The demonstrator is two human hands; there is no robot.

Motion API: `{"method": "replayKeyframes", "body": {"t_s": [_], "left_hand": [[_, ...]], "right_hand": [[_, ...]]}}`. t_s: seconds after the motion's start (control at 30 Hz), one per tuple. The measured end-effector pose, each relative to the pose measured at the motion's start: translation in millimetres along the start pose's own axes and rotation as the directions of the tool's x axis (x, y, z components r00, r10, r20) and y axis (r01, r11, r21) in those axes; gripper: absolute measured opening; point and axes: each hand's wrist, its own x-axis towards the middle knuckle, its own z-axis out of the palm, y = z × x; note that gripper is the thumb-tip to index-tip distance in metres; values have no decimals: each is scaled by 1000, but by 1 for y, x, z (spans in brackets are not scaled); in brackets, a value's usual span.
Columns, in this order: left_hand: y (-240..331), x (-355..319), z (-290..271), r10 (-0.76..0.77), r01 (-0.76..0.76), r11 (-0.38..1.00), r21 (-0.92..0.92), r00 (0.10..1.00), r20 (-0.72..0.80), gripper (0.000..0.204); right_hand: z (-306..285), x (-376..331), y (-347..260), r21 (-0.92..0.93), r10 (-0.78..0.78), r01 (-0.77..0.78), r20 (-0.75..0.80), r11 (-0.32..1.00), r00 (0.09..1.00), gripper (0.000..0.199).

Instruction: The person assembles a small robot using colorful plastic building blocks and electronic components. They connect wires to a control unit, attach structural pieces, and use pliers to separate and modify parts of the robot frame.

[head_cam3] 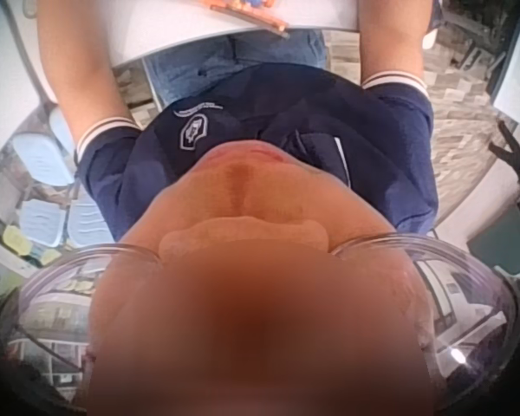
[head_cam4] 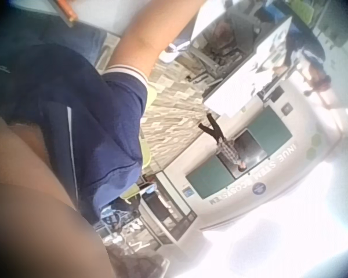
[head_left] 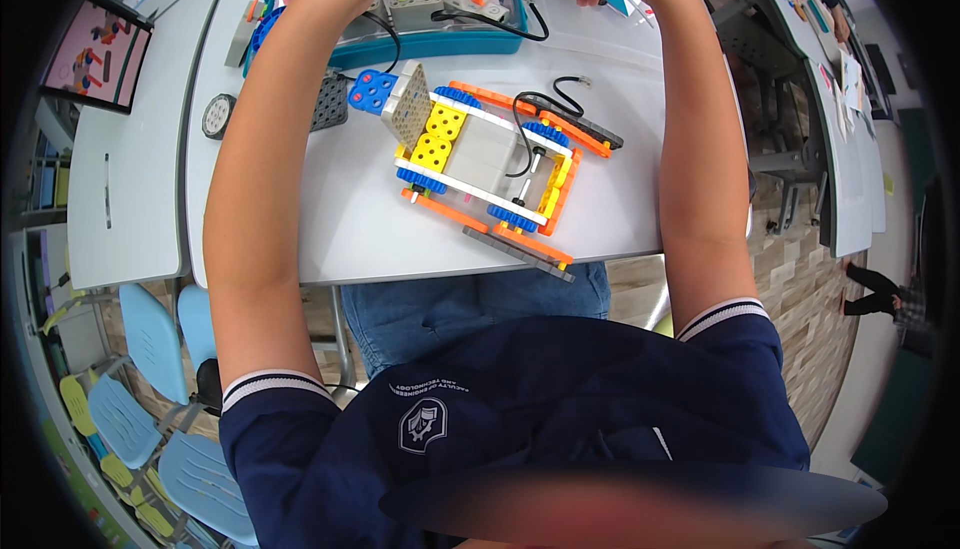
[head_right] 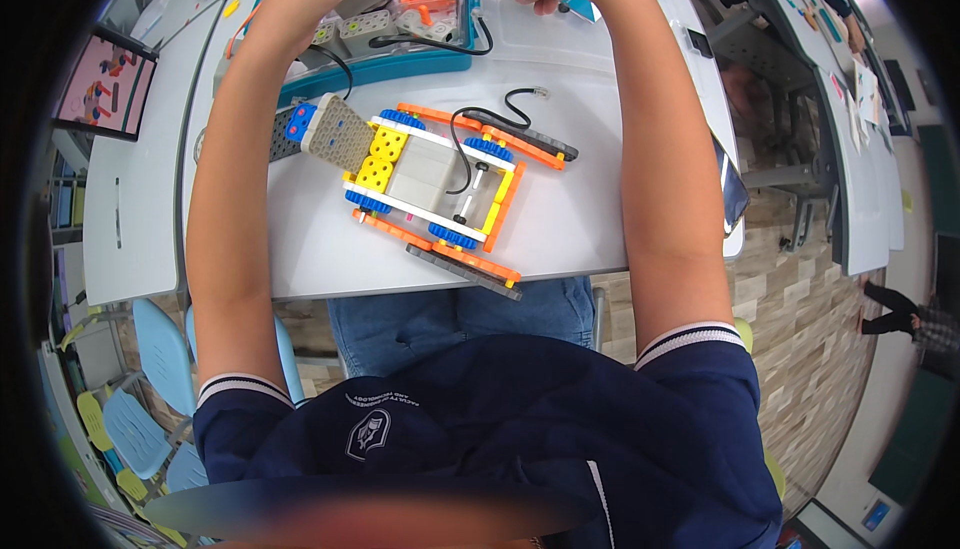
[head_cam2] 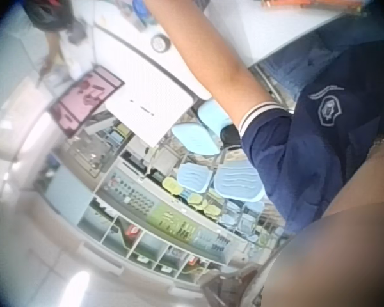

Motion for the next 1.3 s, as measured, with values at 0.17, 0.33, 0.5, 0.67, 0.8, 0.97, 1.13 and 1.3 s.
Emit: {"method": "replayKeyframes", "body": {"t_s": [0.17, 0.33, 0.5, 0.67, 0.8, 0.97, 1.13, 1.3], "left_hand": [[5, -5, 3, 16, -16, 1000, 13, 1000, 15, 36], [21, -9, 4, -31, 25, 992, 125, 998, 49, 37], [55, -38, -14, 119, -412, 875, 253, 691, 713, 62], [76, -89, 5, -60, -516, 592, 619, 738, 672, 87], [80, -106, 42, -51, -573, 272, 774, 794, 606, 84], [71, -125, 75, -50, -644, 341, 685, 715, 697, 67], [38, -138, 81, -49, -623, 238, 745, 759, 650, 55], [17, -147, 74, 132, -578, 273, 769, 814, 565, 50]], "right_hand": [[1, 2, 5, 51, 16, -19, 50, 999, 999, 20], [-3, 0, 5, 30, 9, -11, 65, 999, 998, 21], [-13, -10, -1, 38, 1, -1, 11, 999, 1000, 25], [-28, -35, -15, 160, -89, 103, -93, 982, 992, 23], [-28, -58, -27, 290, -133, 218, -287, 932, 949, 21], [5, -74, -25, 698, 8, 209, -295, 685, 955, 20], [38, -75, -3, 964, -184, 183, -148, 192, 972, 13], [41, -78, 1, 954, -263, 178, -112, 240, 958, 13]]}}
